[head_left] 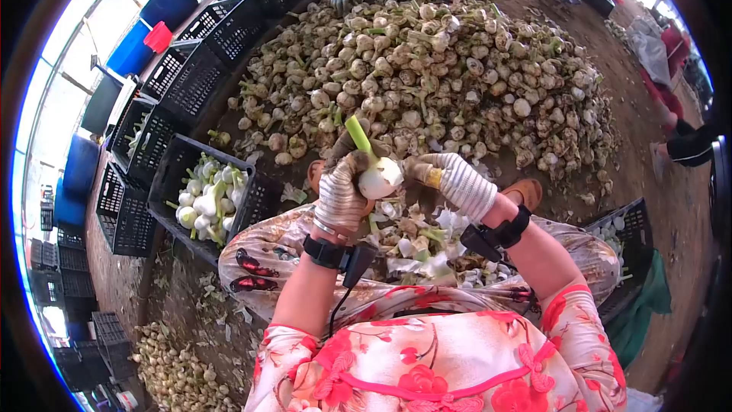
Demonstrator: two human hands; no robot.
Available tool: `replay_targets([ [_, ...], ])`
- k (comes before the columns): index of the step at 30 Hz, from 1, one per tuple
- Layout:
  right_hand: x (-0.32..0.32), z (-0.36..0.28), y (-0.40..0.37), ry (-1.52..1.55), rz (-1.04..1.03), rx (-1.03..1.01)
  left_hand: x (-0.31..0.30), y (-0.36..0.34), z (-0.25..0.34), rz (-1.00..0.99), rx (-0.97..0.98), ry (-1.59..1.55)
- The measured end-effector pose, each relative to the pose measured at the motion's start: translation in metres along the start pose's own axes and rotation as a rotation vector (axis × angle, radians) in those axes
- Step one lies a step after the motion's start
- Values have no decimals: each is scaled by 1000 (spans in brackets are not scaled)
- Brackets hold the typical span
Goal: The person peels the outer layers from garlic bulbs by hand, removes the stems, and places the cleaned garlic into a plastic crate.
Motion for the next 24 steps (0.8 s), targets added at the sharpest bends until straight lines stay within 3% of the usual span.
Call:
replay_targets([
  [1, 1, -1, -1, -30, 5, 53, 0, 1, -5, -27, -33, -71],
  [4, 7, -30, -1, -538, 186, -260, -2, 1, -1, 21, 92, 179],
  [5, 7, -30, -3, -630, 230, -266, 2, 1, -1, -1, 130, 239],
  [8, 4, 2, -4, -213, 144, 76, -8, -1, 2, 69, 91, 192],
  [9, -10, 11, 9, -373, 198, -48, -3, -2, 4, 52, 91, 54],
  [12, -26, 22, 16, -1175, 259, -73, -11, 0, -7, 14, -90, -154],
  [13, -27, 27, 15, -1151, 211, -96, -5, 0, -9, -70, -128, -308],
  [16, -21, 20, 7, -1015, 169, -146, -20, 5, -10, -6, -131, -343],
  [18, -6, -21, -8, -836, 246, -109, -23, 6, -5, 38, -28, -175],
  [20, 4, -47, -15, -671, 321, -196, -14, 2, 4, 78, 79, 54],
  [21, 13, -68, -20, -815, 365, -290, -7, 2, 8, 46, 128, 157],
  [24, 10, -52, -7, -594, 271, -234, 9, -3, 19, 12, 208, 199],
])
Point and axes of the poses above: each hand's wrist, its own y-axis towards the middle knuckle, its own x-axis out of the palm, z = x × y, the point moved 10 cm from there along y, towards the middle knuckle, and after that the axes turned 2 degrees about x, right-handed, at the moved point
